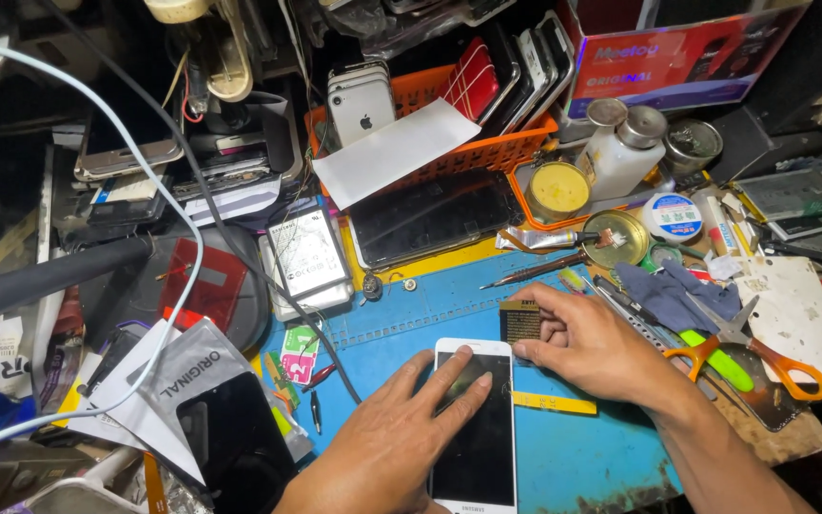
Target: Repairing a smartphone by aligning and attaching an adhesive component to the screen assembly
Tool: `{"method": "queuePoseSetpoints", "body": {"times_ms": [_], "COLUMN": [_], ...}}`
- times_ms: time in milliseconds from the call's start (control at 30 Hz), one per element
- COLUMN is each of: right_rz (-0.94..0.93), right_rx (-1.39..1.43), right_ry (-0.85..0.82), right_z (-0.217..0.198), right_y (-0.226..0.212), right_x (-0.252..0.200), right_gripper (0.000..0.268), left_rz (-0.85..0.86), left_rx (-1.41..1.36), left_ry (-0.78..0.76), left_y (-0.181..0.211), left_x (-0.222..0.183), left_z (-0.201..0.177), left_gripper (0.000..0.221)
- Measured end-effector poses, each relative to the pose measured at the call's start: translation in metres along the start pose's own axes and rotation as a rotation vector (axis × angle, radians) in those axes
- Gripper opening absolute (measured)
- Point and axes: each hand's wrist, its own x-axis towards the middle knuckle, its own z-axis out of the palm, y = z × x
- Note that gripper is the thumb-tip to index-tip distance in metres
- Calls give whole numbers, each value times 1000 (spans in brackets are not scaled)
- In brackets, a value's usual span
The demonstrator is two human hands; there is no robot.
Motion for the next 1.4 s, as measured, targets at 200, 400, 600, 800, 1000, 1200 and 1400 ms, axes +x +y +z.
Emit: {"method": "queuePoseSetpoints", "body": {"times_ms": [200,400,600,800,1000,1200,1400], "right_rz": [103,96,93,138,252,221,214], "right_rx": [-90,-76,-63,-141,52,28,-25], "right_ry": [1,-5,12,-17,-124,-133,-184], "right_z": [-3,-2,-4,-5,-10,-9,-10], "right_y": [-17,-2,-12,0,-26,-21,-16], "right_x": [-3,1,-2,1,-9,-9,-7], "right_gripper": [34,40,29,30,18,16,17], "left_rz": [46,52,-188,-164,-79,-35,-19], "left_rx": [-29,-49,227,168,-37,-96,-159], "left_ry": [25,158,492,492,220,243,217], "left_y": [-8,-3,35,37,17,11,9], "left_x": [-2,-3,20,20,9,5,5], "left_z": [1,-3,30,32,-4,-11,-11], "left_gripper": [158,139,114,93,87,80,82]}}
